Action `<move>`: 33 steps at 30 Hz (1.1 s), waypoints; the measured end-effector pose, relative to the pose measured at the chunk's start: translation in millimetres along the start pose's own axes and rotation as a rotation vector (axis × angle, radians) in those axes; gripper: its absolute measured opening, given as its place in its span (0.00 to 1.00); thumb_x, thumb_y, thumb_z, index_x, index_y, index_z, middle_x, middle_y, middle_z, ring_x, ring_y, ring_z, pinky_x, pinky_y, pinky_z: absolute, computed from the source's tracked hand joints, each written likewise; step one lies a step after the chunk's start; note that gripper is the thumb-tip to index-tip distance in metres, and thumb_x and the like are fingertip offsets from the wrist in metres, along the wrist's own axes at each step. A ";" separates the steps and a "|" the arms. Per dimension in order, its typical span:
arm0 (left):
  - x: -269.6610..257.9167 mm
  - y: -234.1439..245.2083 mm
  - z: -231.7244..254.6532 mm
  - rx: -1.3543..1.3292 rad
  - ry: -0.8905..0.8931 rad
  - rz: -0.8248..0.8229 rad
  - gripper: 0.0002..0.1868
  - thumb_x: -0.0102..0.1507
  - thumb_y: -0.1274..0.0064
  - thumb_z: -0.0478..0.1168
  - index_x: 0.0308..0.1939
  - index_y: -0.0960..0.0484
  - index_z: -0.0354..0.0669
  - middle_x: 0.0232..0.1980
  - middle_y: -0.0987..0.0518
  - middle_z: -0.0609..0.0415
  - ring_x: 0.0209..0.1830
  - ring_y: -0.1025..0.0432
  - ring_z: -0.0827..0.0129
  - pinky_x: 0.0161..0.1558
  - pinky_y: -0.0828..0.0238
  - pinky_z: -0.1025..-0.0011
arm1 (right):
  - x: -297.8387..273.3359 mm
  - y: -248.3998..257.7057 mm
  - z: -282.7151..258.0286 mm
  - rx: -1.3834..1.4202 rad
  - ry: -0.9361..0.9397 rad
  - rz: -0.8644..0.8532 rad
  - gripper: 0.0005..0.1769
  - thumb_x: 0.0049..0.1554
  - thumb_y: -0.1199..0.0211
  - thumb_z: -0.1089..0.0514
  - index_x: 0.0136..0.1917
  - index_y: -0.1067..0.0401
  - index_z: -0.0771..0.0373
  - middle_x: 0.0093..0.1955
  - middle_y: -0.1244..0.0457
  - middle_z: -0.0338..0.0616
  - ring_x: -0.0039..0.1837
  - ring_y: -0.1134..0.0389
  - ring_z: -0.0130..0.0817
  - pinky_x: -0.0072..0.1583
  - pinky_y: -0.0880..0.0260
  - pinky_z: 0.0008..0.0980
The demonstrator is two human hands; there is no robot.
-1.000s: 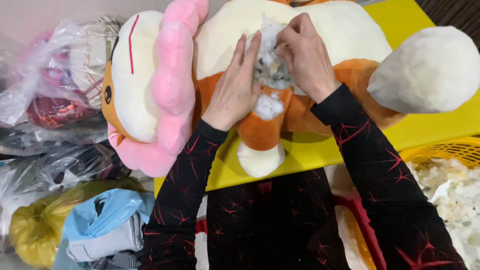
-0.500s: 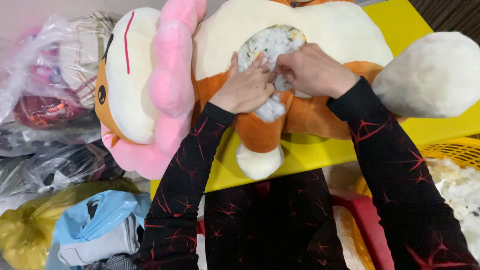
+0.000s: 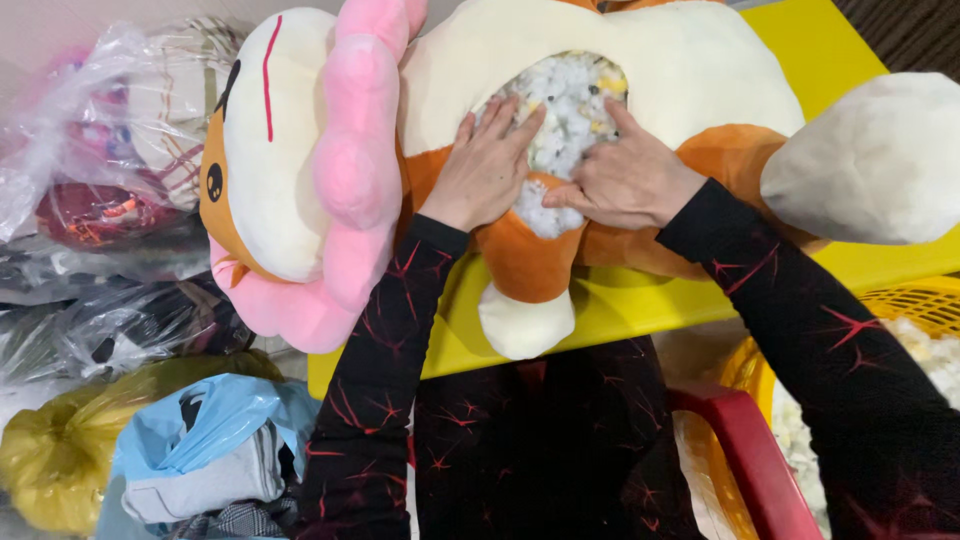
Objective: The person repeatedly scoops white stuffing from a yellow basket and packs it into the torso opening of a large plush toy on a yellow table. The hands press and distribute the stuffing inside the toy throughout the clip.
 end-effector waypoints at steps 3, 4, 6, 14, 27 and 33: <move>2.0 -19.4 -18.9 0.117 0.092 -0.057 0.27 0.66 0.56 0.41 0.71 0.29 0.47 0.75 0.37 0.36 0.77 0.44 0.44 0.75 0.52 0.44 | -2.2 -20.2 6.4 -0.085 0.010 -0.104 0.50 0.66 0.71 0.27 0.20 0.30 0.59 0.23 0.37 0.43 0.35 0.30 0.41 0.81 0.56 0.51; 1.5 -24.4 -25.4 0.144 0.134 -0.082 0.27 0.67 0.56 0.42 0.71 0.29 0.48 0.75 0.36 0.37 0.78 0.44 0.45 0.76 0.52 0.45 | -1.8 -22.3 8.0 -0.119 0.029 -0.088 0.51 0.67 0.71 0.28 0.18 0.31 0.59 0.21 0.39 0.43 0.32 0.31 0.42 0.79 0.52 0.48; 1.8 -27.4 -29.6 0.131 0.160 -0.087 0.28 0.65 0.56 0.42 0.71 0.29 0.50 0.75 0.37 0.37 0.76 0.44 0.45 0.75 0.53 0.46 | -0.8 -17.6 8.2 -0.147 0.061 0.023 0.47 0.68 0.68 0.31 0.20 0.31 0.57 0.24 0.39 0.44 0.33 0.33 0.44 0.68 0.42 0.43; -4.9 5.3 -6.4 -0.076 -0.003 0.034 0.29 0.64 0.55 0.34 0.71 0.27 0.46 0.76 0.37 0.35 0.77 0.42 0.46 0.76 0.51 0.47 | -2.9 3.8 1.0 -0.096 -0.024 0.219 0.42 0.69 0.59 0.35 0.25 0.26 0.61 0.30 0.35 0.46 0.43 0.32 0.43 0.73 0.46 0.49; -11.1 17.5 61.0 0.113 -0.032 -0.069 0.19 0.62 0.51 0.35 0.58 0.20 0.42 0.70 0.27 0.48 0.75 0.40 0.49 0.66 0.67 0.21 | -168.1 56.6 -25.0 0.138 -0.015 0.599 0.29 0.50 0.41 0.63 0.67 0.30 0.65 0.68 0.38 0.51 0.72 0.40 0.51 0.70 0.40 0.48; -35.0 18.6 139.8 -0.184 -0.050 0.280 0.17 0.69 0.51 0.32 0.61 0.20 0.39 0.70 0.25 0.46 0.73 0.32 0.50 0.76 0.49 0.38 | -349.5 -46.4 38.5 0.486 -0.433 0.276 0.18 0.58 0.40 0.50 0.58 0.22 0.58 0.45 0.28 0.48 0.43 0.26 0.44 0.48 0.27 0.37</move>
Point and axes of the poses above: each hand's wrist, its own x-axis towards the middle knuckle, its own y-axis out of the back of the hand, z = x × y, the point moved 9 cm from there along x, towards the middle knuckle
